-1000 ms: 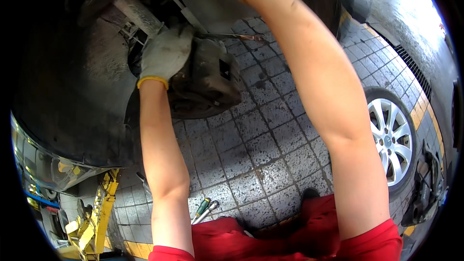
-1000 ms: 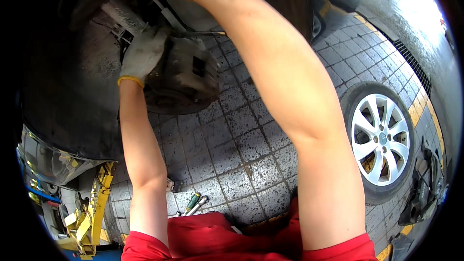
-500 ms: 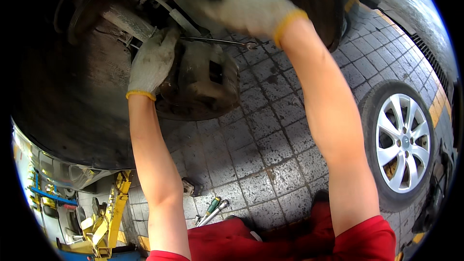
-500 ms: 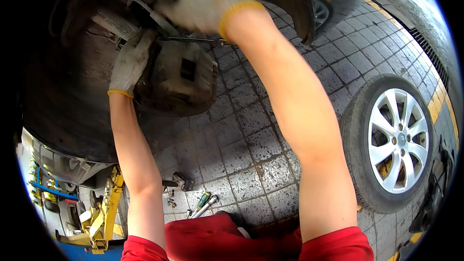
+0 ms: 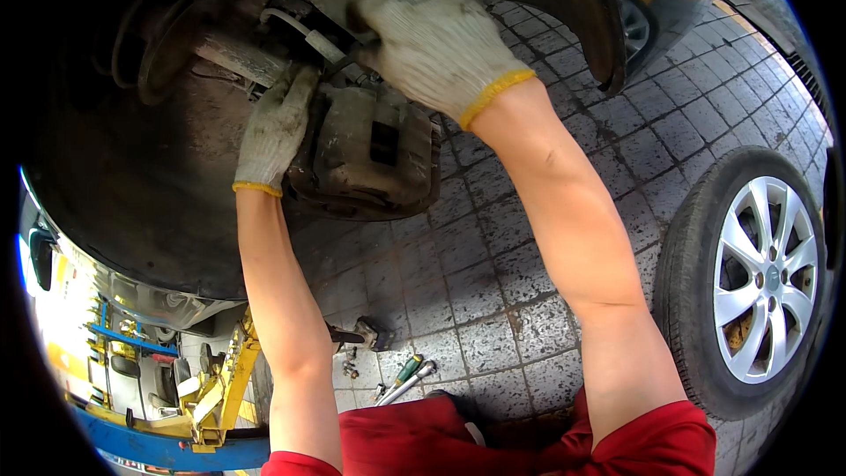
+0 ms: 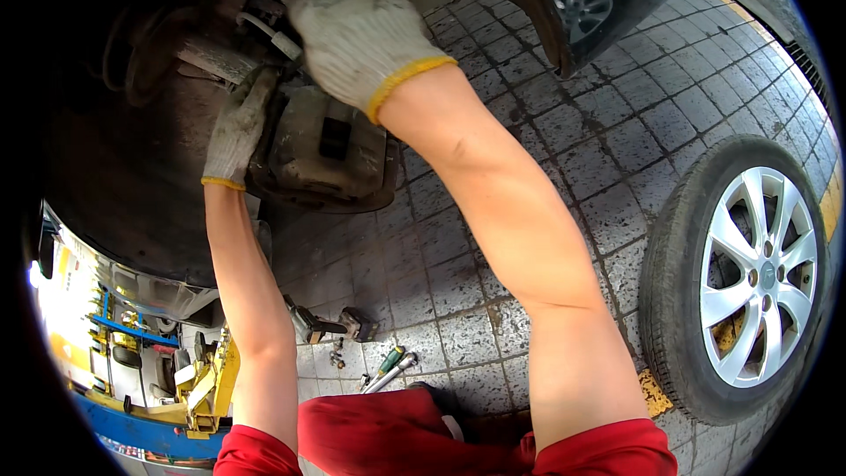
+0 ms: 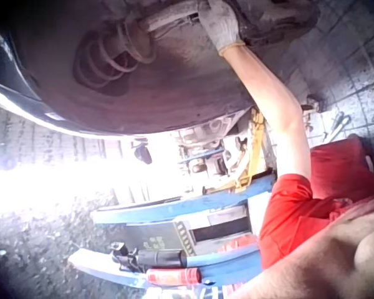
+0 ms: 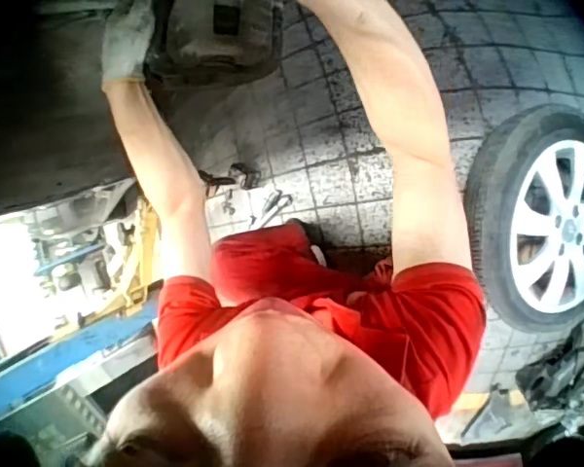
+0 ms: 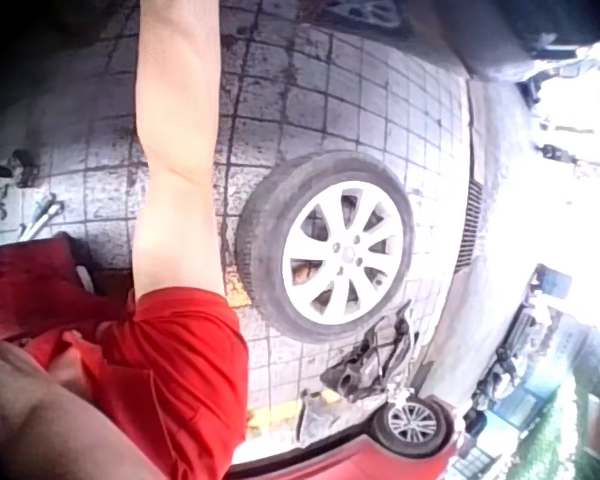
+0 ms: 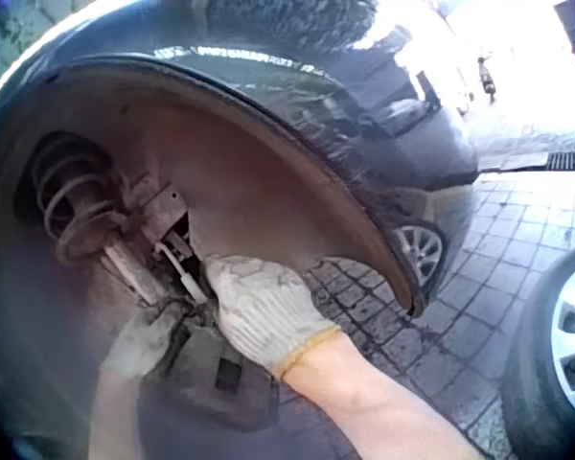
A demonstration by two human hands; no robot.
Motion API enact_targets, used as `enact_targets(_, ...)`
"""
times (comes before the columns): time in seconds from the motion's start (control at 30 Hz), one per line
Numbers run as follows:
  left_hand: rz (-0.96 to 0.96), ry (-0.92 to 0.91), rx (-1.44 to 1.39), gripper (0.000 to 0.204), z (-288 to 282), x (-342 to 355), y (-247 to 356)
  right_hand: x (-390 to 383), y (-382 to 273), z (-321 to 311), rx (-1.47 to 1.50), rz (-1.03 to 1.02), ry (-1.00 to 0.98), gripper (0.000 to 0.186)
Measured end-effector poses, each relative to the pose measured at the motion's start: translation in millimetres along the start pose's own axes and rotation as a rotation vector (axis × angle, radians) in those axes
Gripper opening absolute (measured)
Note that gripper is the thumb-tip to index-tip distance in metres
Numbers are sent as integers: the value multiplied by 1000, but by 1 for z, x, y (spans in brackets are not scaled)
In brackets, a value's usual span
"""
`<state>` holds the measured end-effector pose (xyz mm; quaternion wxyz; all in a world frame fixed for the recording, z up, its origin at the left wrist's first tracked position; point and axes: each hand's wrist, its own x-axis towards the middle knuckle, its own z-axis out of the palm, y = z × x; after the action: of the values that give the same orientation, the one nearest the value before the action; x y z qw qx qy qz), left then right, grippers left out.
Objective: The person removes a car wheel using an impact wrench, then uses a hammer to detach the old brake disc. They inspect the disc and install a new one, securing it with a wrench. Finally, they reattach the wheel and tighten the lug nuts.
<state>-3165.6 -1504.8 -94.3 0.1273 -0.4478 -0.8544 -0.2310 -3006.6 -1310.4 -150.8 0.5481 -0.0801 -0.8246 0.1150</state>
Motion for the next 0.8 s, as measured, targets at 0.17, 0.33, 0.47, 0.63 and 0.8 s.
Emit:
enact_targets(0.17, 68, -5, 245, 53, -7, -2, 2, 34, -37, 20, 315, 20, 336, 37)
enact_targets(0.33, -154, 51, 92, 69, -4, 2, 6, 47, -32, 16, 157, 37, 315, 21)
enact_targets(0.47, -207, 40, -29, 78, -4, -7, 3, 14, -9, 2, -20, -149, 188, 20)
enact_targets(0.63, -253, 116, 23, 74, 2, 2, 27, -116, 58, 49, 223, 118, -131, 34)
enact_targets(0.8, -126, 32, -120, 60, -6, -1, -4, -99, 48, 52, 262, 51, -123, 33)
